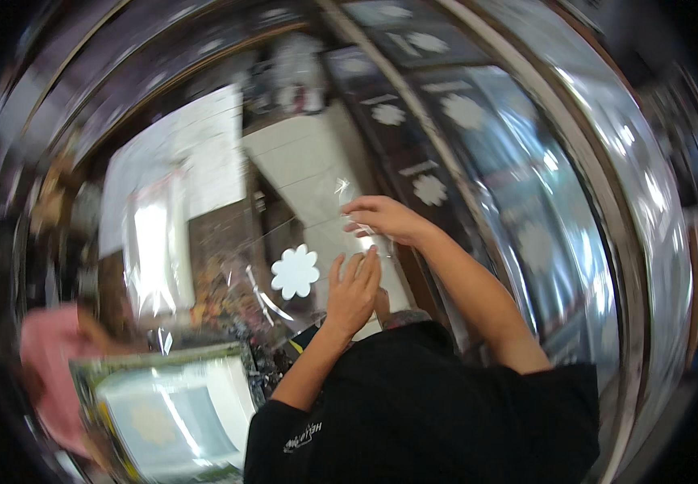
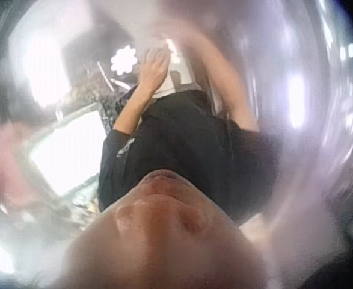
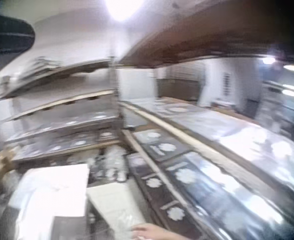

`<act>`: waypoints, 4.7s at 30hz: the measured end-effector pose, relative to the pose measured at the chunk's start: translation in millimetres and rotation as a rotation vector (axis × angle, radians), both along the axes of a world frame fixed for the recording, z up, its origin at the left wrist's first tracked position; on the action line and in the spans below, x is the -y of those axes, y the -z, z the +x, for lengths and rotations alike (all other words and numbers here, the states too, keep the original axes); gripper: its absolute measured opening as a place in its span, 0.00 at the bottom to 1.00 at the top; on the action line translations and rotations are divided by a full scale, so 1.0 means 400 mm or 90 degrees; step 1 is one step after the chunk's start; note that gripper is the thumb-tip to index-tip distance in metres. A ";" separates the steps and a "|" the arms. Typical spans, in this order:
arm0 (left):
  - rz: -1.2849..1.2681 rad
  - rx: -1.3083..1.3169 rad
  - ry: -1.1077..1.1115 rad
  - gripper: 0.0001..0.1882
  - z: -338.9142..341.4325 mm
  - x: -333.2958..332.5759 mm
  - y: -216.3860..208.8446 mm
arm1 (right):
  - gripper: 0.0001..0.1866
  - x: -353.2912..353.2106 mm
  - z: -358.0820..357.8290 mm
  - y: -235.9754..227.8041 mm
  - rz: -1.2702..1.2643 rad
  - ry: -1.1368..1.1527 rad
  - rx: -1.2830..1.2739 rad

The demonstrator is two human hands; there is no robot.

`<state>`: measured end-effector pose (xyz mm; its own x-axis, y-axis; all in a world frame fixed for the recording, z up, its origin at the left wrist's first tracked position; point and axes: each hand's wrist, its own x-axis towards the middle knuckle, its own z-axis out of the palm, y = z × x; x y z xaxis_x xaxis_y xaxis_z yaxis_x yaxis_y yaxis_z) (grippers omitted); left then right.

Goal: The person repeatedly picks up white decorative panels with flower cutouts from a workbench and places them onto a multi-tiered metal shelving unit. The person handles the panels one at a time, arranging them on the shelves.

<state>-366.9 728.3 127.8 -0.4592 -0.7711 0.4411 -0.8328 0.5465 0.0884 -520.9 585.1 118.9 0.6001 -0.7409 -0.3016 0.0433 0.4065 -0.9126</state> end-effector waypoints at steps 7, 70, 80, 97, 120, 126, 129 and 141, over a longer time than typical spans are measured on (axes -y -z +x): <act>0.096 -0.112 0.197 0.27 -0.106 -0.191 0.036 | 0.15 -0.307 -0.291 0.001 -0.223 0.302 -0.135; 0.744 0.080 0.128 0.15 0.098 -0.537 0.726 | 0.16 -1.679 -1.144 0.121 0.066 0.818 -1.069; 0.748 0.071 0.090 0.16 0.110 -0.542 0.708 | 0.14 -1.702 -1.188 0.194 -0.004 0.728 -1.270; 0.729 -0.027 -0.004 0.19 0.084 -0.461 0.671 | 0.12 -0.919 -0.973 0.000 -0.368 0.801 -0.758; 0.344 -0.530 -0.465 0.16 0.120 -0.201 0.324 | 0.12 -0.046 -0.160 0.047 -0.366 0.160 -0.091; 0.104 -0.497 -0.542 0.18 0.209 -0.102 0.258 | 0.11 -0.072 -0.174 0.143 -0.253 0.103 -0.087; 0.049 -0.500 -0.600 0.21 0.250 -0.067 0.181 | 0.11 -0.094 -0.196 0.164 -0.204 0.102 -0.104; -0.054 -0.013 -0.798 0.45 0.530 0.085 -0.014 | 0.12 -0.073 -0.120 0.170 -0.198 0.035 -0.199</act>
